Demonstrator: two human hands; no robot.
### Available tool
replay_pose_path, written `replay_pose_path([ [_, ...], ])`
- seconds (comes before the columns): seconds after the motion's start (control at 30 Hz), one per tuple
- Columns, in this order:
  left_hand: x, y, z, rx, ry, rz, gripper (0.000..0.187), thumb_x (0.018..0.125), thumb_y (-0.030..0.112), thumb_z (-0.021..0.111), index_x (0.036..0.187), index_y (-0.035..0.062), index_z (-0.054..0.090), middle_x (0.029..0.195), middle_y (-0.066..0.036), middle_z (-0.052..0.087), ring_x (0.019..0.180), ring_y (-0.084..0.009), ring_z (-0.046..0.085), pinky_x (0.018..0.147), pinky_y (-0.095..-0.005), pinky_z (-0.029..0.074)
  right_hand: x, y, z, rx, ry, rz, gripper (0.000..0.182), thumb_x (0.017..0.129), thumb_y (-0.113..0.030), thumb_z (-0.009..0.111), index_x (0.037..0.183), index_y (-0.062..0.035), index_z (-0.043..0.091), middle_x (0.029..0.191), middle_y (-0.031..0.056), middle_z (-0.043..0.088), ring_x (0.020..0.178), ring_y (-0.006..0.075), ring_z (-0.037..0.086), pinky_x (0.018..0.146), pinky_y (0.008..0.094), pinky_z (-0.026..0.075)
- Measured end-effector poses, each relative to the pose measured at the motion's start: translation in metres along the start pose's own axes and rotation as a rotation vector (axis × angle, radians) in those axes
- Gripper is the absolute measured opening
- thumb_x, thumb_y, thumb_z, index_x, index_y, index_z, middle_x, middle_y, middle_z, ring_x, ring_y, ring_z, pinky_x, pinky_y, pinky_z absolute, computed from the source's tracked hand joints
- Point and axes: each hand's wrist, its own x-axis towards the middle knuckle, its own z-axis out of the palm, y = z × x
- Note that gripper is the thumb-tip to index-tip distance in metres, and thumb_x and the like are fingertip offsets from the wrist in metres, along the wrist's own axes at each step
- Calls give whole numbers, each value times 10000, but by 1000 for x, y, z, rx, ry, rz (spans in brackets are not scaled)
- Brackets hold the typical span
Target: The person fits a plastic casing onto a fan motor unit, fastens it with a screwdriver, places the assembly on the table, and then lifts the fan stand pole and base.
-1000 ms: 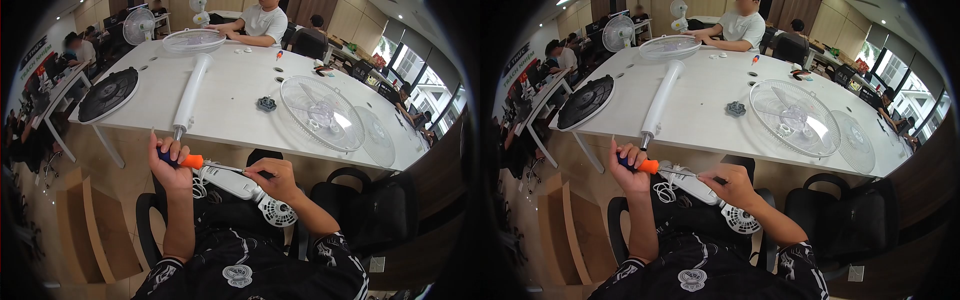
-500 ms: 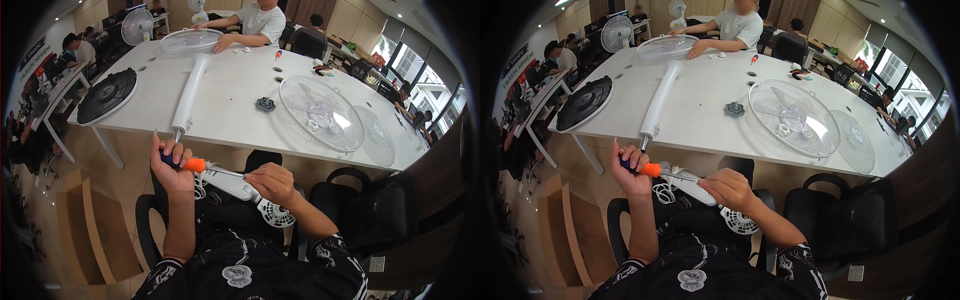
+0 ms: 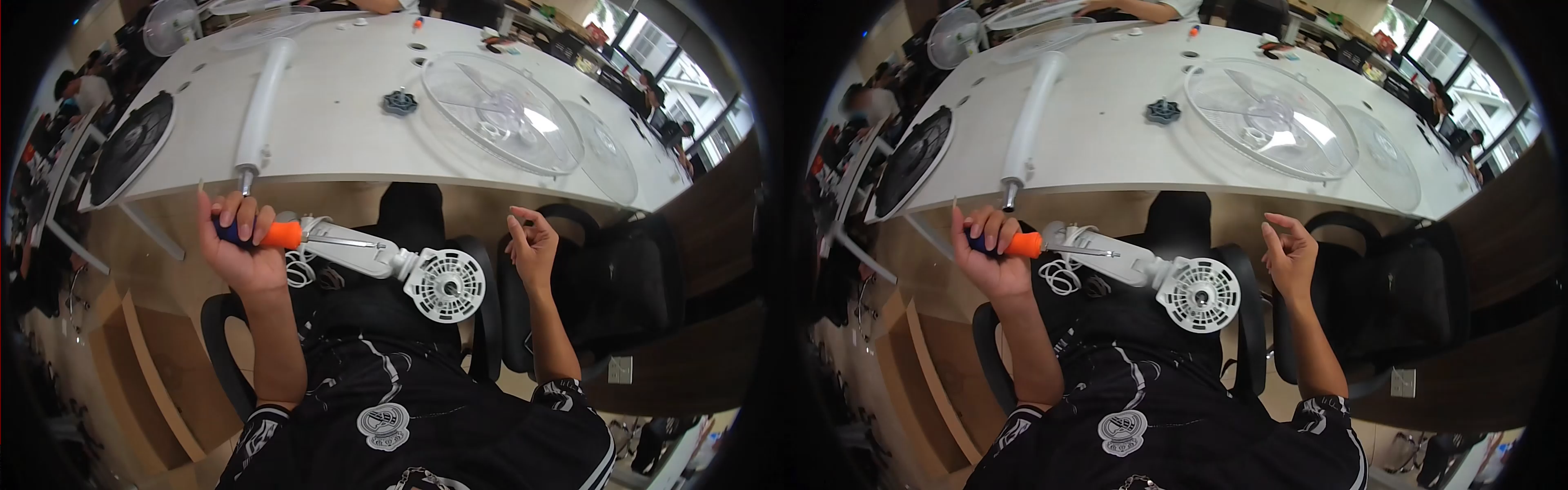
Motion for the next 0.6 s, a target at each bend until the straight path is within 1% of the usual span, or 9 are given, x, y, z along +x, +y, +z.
replay_pose_path([
  [0.1,-2,-22,2,15,-48,-77,281,1028,292,568,797,134,536,655,45,419,503,-81,353,440,-246,296,-17,31,-29,-54,95,74,221,927,-109,729,1116,-4,687,572,-80,513,510,-12,456,507,182,367],
  [0.17,-8,-41,17,24,-38,-116,282,1037,285,548,801,136,506,656,42,407,500,-84,353,436,-249,300,-32,50,-39,-135,-41,41,420,845,-184,821,1190,-13,653,640,-77,484,581,3,467,565,185,396],
  [0.23,-16,-64,28,134,-83,-104,299,1043,279,541,787,126,516,647,45,397,504,-78,358,425,-248,303,-52,47,-38,59,-207,64,740,711,-299,917,1315,-26,587,772,-39,496,722,58,511,689,226,458],
  [0.27,-20,-75,31,170,-97,-115,294,1046,281,533,795,130,515,647,39,386,487,-81,349,417,-252,304,-55,58,-41,-13,-360,-69,1019,596,-395,967,1430,-44,497,962,33,557,895,136,562,836,302,489],
  [0.3,-23,-87,33,179,-116,-130,294,1046,281,533,795,130,515,647,39,386,487,-81,349,417,-252,304,-61,48,-38,-100,-462,-148,1198,537,-470,981,1490,-26,408,1177,127,573,1109,248,581,1003,383,456],
  [0.37,-31,-109,32,238,-212,-180,276,1047,274,529,812,133,511,651,32,384,472,-89,349,412,-255,316,-73,31,-22,-223,-545,-306,1329,509,-486,987,1536,-7,292,1390,211,487,1299,359,509,1109,439,399],
  [0.43,-39,-128,28,272,-229,-209,260,1048,257,526,825,129,489,652,22,388,457,-97,366,411,-257,335,-84,15,-6,-274,-554,-297,1399,508,-484,987,1556,5,200,1472,241,413,1372,414,438,1163,452,351],
  [0.47,-43,-135,26,327,-314,-201,260,1051,250,520,826,126,477,653,18,391,456,-100,379,413,-259,344,-88,18,2,-293,-518,-268,1467,463,-454,1013,1564,8,161,1483,250,407,1398,376,427,1177,443,339],
  [0.6,-51,-145,22,395,-486,-186,263,1056,214,504,825,104,443,650,-3,401,449,-115,402,420,-267,360,-94,41,21,-232,-342,-207,1416,469,-402,1017,1548,12,200,1454,244,474,1348,348,508,1151,411,380],
])
